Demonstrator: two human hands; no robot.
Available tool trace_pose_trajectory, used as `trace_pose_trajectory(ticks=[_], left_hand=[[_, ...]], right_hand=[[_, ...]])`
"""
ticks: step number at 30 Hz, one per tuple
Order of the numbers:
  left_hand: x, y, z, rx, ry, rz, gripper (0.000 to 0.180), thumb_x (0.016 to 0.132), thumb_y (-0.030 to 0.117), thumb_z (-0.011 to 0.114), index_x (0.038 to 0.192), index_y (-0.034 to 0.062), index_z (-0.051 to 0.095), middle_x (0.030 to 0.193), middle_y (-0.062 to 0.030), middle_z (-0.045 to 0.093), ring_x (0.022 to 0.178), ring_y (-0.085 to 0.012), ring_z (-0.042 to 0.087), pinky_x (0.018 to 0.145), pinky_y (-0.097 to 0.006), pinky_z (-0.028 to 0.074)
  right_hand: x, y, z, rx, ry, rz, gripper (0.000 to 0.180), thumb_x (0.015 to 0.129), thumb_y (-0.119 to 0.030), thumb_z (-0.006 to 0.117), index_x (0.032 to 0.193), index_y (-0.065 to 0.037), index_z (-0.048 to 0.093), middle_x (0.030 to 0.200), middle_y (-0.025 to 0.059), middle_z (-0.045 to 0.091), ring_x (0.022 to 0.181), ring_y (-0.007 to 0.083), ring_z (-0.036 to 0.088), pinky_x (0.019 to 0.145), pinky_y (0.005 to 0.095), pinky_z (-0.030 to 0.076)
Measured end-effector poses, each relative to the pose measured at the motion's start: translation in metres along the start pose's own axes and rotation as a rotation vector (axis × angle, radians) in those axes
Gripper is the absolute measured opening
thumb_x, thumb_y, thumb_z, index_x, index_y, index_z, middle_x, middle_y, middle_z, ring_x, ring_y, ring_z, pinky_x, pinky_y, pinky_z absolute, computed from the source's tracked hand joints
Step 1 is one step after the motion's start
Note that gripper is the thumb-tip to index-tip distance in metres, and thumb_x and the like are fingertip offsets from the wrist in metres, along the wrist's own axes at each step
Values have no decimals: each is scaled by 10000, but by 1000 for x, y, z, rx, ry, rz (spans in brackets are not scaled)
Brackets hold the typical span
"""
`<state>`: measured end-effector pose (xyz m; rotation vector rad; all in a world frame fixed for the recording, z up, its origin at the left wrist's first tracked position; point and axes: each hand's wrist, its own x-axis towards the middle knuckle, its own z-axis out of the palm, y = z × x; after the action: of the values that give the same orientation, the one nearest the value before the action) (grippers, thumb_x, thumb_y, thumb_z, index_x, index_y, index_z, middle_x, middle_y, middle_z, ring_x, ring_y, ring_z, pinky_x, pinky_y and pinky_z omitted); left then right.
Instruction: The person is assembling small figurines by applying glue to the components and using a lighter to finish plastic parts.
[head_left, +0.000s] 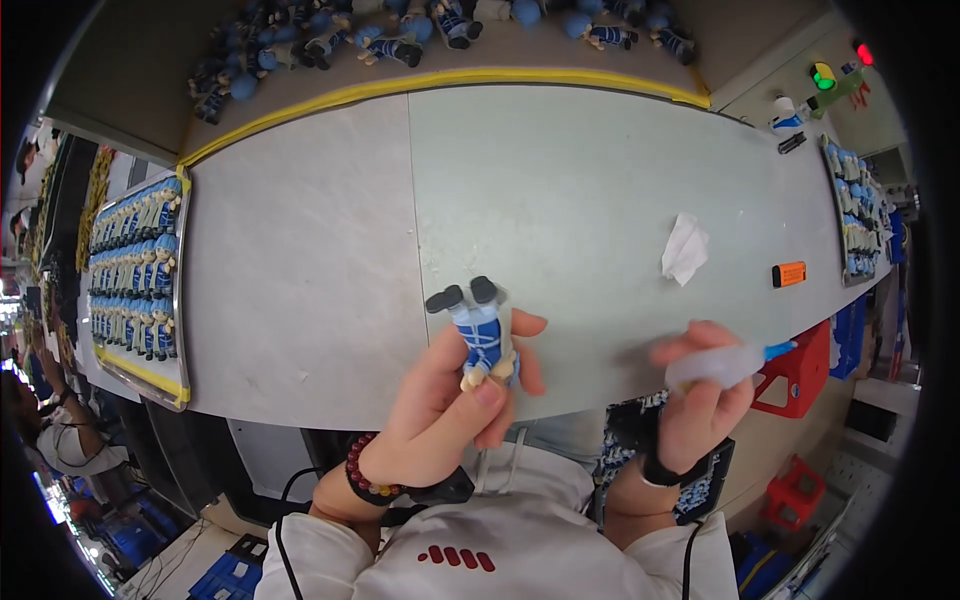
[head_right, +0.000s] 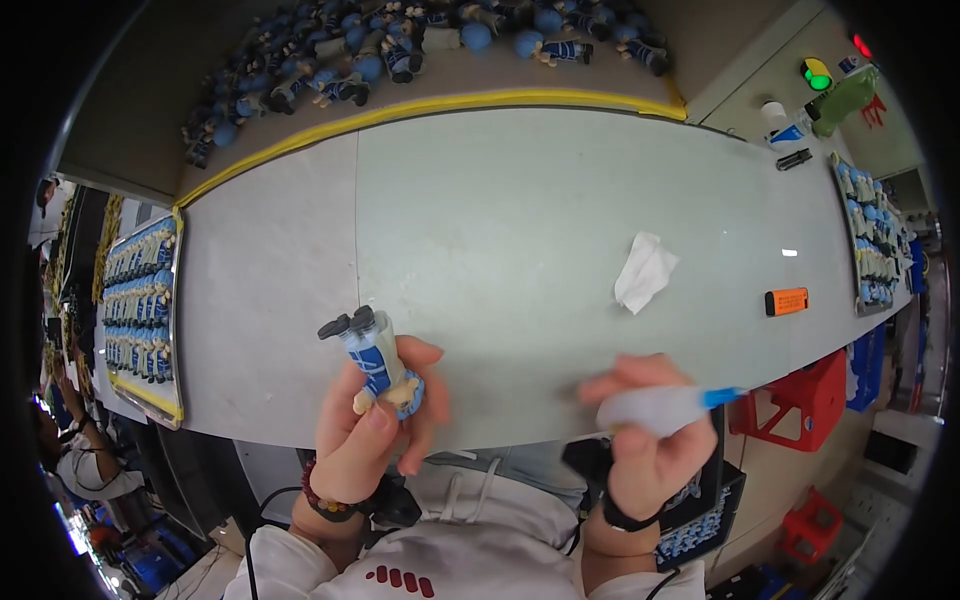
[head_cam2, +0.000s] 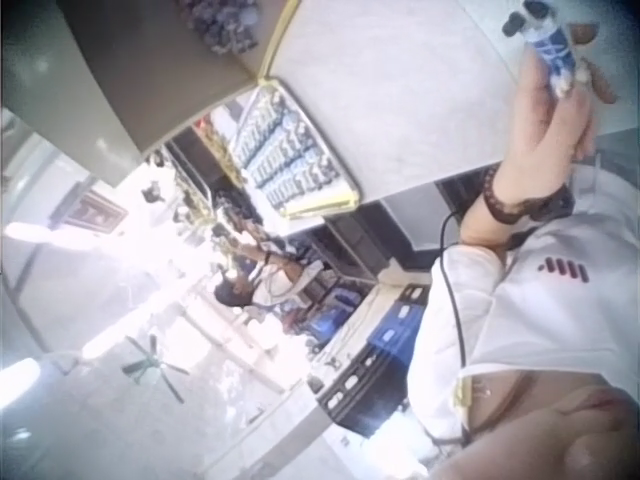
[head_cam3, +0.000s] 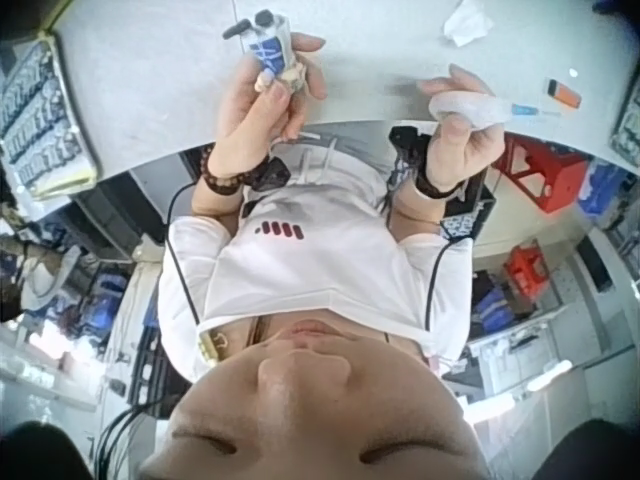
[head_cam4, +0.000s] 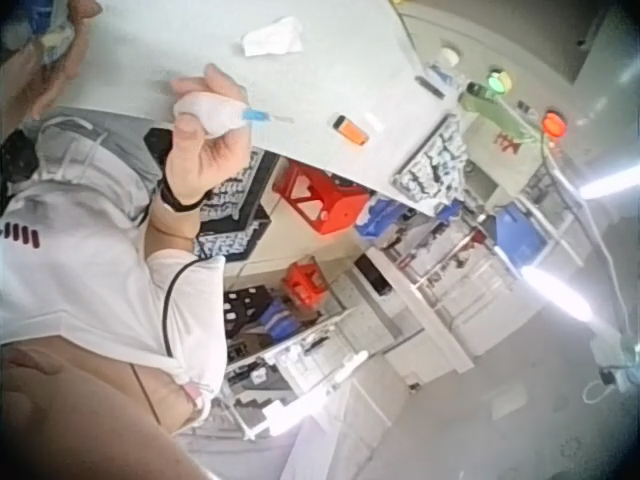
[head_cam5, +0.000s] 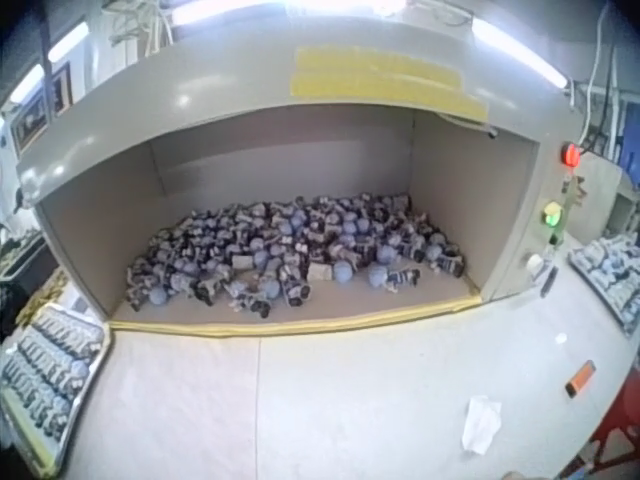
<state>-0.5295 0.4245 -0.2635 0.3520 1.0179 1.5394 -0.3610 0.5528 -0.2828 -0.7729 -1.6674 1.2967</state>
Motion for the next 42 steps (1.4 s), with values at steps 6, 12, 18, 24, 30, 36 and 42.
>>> trace_pose_trajectory(ticks=[6, 12, 18, 24, 30, 36, 42], left_hand=[[2, -19, -1, 96, 76, 148, 476, 716, 296, 533, 1083, 17, 411, 747, -60, 417, 495, -80, 337, 446, -210, 261], [3, -23, -5, 127, 32, 205, 373, 708, 274, 543, 971, 44, 415, 700, -46, 380, 492, -79, 310, 436, -218, 230], [1, -22, -11, 45, -45, 234, 278, 665, 109, 472, 917, 40, 376, 779, -53, 388, 591, -88, 321, 530, -217, 264], [1, -21, -16, 10, -153, 200, 320, 612, -18, 363, 929, 16, 343, 855, -59, 394, 684, -105, 337, 628, -222, 298], [-2, -20, -15, 12, -122, 190, 315, 620, -15, 364, 933, 19, 345, 865, -64, 397, 696, -104, 341, 642, -222, 302], [-1, -21, -15, 35, -149, 208, 312, 639, -11, 354, 949, 15, 343, 882, -73, 405, 724, -115, 353, 684, -237, 314], [-1, -20, -14, 49, -166, 208, 307, 648, -5, 354, 955, 7, 351, 883, -75, 417, 740, -116, 362, 703, -234, 313]], right_hand=[[-12, -4, 26, 390, -84, 150, 591, 800, -469, 545, 1064, 56, 476, 618, 54, 488, 572, 106, 419, 483, 216, 315], [-1, 18, 34, 776, -219, -59, 449, 825, -379, 538, 1116, -41, 487, 581, -36, 387, 643, 99, 300, 480, 206, 239], [-3, 15, 40, 859, -160, -59, 382, 821, -375, 544, 1057, -76, 529, 693, -27, 383, 682, 101, 302, 492, 207, 244], [-11, 4, 43, 611, -139, -62, 417, 824, -484, 483, 863, -71, 520, 669, -6, 409, 599, 109, 348, 464, 216, 277], [-15, 2, 44, 490, -164, -46, 470, 763, -442, 619, 778, 28, 623, 654, 71, 550, 573, 191, 513, 499, 268, 411], [-14, 3, 45, 472, -185, -31, 422, 742, -371, 641, 792, 48, 634, 640, 85, 566, 551, 189, 513, 487, 267, 411], [-12, 5, 47, 461, -206, -67, 388, 723, -326, 648, 787, 56, 633, 647, 100, 580, 539, 190, 512, 473, 257, 405]])
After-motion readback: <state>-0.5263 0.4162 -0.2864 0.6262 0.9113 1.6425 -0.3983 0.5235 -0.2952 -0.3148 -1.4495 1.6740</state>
